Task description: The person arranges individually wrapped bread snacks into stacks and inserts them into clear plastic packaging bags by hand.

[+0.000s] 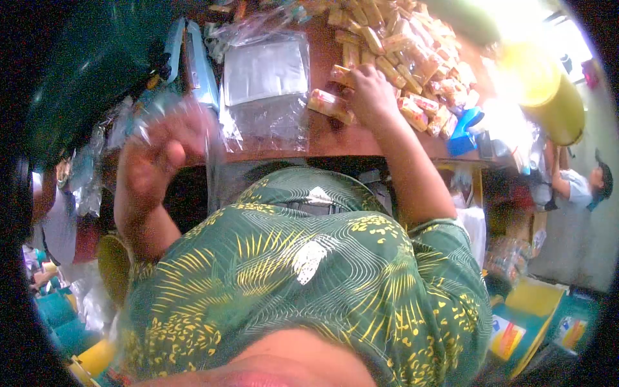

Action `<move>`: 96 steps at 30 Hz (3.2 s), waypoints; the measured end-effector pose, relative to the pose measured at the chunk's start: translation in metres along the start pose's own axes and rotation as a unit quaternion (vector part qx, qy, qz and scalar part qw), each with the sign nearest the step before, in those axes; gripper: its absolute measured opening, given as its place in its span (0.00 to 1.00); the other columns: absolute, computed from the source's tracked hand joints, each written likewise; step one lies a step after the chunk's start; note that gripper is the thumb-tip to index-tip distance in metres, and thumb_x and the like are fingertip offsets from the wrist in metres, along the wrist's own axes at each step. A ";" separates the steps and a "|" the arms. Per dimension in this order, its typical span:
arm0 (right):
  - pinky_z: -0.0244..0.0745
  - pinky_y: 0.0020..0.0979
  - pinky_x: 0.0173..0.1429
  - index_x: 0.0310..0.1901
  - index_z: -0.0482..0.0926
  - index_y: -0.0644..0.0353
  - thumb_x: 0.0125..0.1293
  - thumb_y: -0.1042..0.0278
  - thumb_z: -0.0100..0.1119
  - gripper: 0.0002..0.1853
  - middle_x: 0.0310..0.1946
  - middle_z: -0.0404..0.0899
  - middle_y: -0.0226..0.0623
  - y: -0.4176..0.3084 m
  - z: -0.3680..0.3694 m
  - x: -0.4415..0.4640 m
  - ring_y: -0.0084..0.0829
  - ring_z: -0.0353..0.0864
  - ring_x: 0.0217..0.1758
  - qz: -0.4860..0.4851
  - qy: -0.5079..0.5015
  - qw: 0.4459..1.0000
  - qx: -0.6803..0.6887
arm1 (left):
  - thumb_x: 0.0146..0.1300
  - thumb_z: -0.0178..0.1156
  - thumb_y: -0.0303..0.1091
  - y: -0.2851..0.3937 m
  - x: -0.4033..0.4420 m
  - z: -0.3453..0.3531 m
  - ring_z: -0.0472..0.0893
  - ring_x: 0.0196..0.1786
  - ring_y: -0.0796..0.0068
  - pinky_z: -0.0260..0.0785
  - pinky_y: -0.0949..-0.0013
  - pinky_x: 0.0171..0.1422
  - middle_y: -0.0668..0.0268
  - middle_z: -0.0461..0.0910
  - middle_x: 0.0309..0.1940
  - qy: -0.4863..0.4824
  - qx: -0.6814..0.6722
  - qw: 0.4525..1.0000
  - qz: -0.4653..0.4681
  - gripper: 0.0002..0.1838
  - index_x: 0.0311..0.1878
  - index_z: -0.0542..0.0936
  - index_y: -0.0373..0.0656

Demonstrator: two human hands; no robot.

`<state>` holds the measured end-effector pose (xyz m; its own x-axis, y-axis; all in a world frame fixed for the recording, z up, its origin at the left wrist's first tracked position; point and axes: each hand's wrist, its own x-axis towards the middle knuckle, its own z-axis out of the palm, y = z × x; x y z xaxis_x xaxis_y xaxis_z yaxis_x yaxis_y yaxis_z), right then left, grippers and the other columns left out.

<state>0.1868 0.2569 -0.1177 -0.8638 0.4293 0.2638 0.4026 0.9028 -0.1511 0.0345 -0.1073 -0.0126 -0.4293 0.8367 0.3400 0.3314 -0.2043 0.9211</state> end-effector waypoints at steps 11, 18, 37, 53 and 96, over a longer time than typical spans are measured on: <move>0.77 0.31 0.56 0.62 0.75 0.66 0.76 0.63 0.56 0.20 0.51 0.81 0.36 0.045 0.001 0.003 0.29 0.81 0.51 0.181 -0.001 0.866 0.466 | 0.68 0.63 0.50 -0.174 0.126 0.130 0.81 0.56 0.45 0.71 0.54 0.64 0.45 0.82 0.50 0.055 0.200 0.978 -0.009 0.38 0.74 0.65 0.37; 0.74 0.31 0.61 0.59 0.77 0.62 0.69 0.71 0.62 0.18 0.52 0.82 0.42 0.040 0.018 -0.092 0.31 0.80 0.55 0.153 0.098 0.903 0.389 | 0.62 0.68 0.46 -0.173 0.125 0.144 0.74 0.66 0.44 0.65 0.52 0.71 0.45 0.78 0.59 -0.130 0.333 0.933 -0.050 0.44 0.77 0.60 0.40; 0.75 0.29 0.45 0.44 0.80 0.61 0.62 0.75 0.65 0.09 0.36 0.83 0.41 0.006 -0.136 -0.214 0.29 0.80 0.40 0.220 -0.470 0.746 0.417 | 0.67 0.66 0.36 -0.094 0.005 0.026 0.80 0.58 0.61 0.71 0.61 0.64 0.53 0.81 0.56 -0.195 0.132 0.965 -0.117 0.35 0.75 0.66 0.42; 0.75 0.35 0.43 0.46 0.79 0.62 0.71 0.65 0.59 0.09 0.34 0.81 0.49 -0.010 -0.106 -0.249 0.42 0.81 0.36 0.269 -0.043 0.933 0.234 | 0.75 0.53 0.36 -0.106 -0.095 0.036 0.82 0.55 0.55 0.72 0.57 0.61 0.50 0.82 0.53 -0.097 0.227 0.944 -0.221 0.22 0.69 0.73 0.44; 0.77 0.37 0.53 0.45 0.85 0.64 0.66 0.59 0.67 0.15 0.38 0.82 0.44 0.007 -0.060 -0.178 0.42 0.82 0.45 0.137 -0.129 0.918 0.350 | 0.71 0.63 0.43 -0.135 0.074 0.222 0.82 0.56 0.65 0.71 0.63 0.63 0.52 0.83 0.53 -0.359 0.051 0.930 -0.063 0.26 0.63 0.76 0.34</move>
<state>0.3619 0.1878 -0.1085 -0.8380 0.5370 -0.0962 0.4009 0.4865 -0.7763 0.1447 0.0954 -0.1535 0.1894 0.9817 -0.0182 0.4099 -0.0622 0.9100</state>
